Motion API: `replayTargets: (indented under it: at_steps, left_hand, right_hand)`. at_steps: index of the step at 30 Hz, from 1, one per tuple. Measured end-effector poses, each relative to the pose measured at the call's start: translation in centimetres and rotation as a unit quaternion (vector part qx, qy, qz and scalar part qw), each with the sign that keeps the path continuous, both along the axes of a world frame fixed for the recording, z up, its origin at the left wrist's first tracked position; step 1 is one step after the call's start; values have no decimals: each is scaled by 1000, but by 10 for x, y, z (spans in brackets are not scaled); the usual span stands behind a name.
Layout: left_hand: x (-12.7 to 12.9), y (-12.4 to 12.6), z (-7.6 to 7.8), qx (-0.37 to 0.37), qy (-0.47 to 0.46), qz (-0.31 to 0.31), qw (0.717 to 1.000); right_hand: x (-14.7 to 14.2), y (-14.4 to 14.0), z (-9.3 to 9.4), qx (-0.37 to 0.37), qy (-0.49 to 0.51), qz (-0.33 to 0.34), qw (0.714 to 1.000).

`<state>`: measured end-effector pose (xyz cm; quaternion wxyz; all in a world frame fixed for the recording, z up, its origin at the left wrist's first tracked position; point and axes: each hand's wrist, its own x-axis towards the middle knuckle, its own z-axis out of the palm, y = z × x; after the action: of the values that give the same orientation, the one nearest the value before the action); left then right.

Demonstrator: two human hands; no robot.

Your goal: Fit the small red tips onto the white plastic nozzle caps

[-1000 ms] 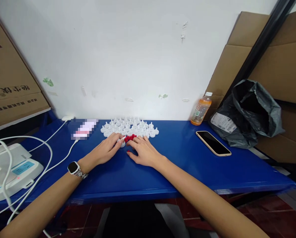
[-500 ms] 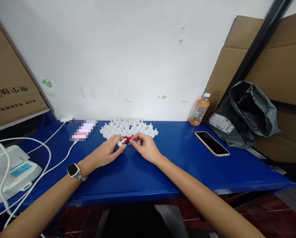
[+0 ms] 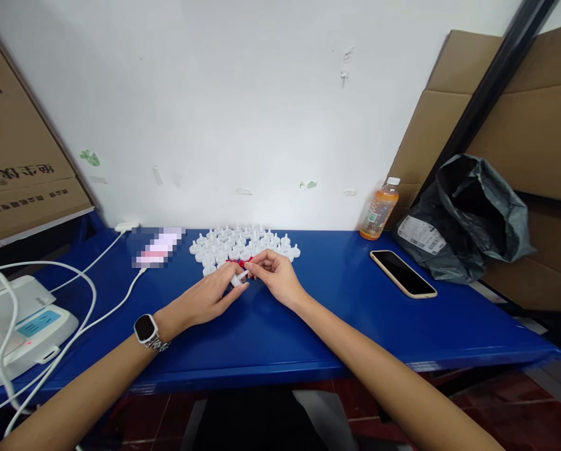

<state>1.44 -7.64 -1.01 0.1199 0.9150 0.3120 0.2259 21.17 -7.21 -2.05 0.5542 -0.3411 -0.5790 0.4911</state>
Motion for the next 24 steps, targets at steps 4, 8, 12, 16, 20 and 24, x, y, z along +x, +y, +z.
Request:
replayTargets:
  at_steps: [4, 8, 12, 16, 20, 24]
  left_hand:
    - [0, 0, 0, 3, -9, 9, 1000]
    - [-1, -1, 1, 2, -8, 7, 1000]
    - [-2, -2, 2, 1, -5, 10, 1000]
    - [-2, -2, 1, 8, -2, 5, 1000]
    - [-1, -2, -1, 0, -7, -2, 1000]
    - [0, -3, -2, -38, -22, 4, 999]
  right_hand:
    - [3, -1, 3, -10, -4, 1, 1000]
    - [4, -1, 5, -11, -27, 5, 1000]
    - [4, -1, 4, -20, -34, 16, 999]
    - [4, -2, 4, -25, -34, 24, 999]
    - [1, -2, 6, -19, -41, 25, 999]
    - [-3, -2, 6, -7, -43, 30, 999]
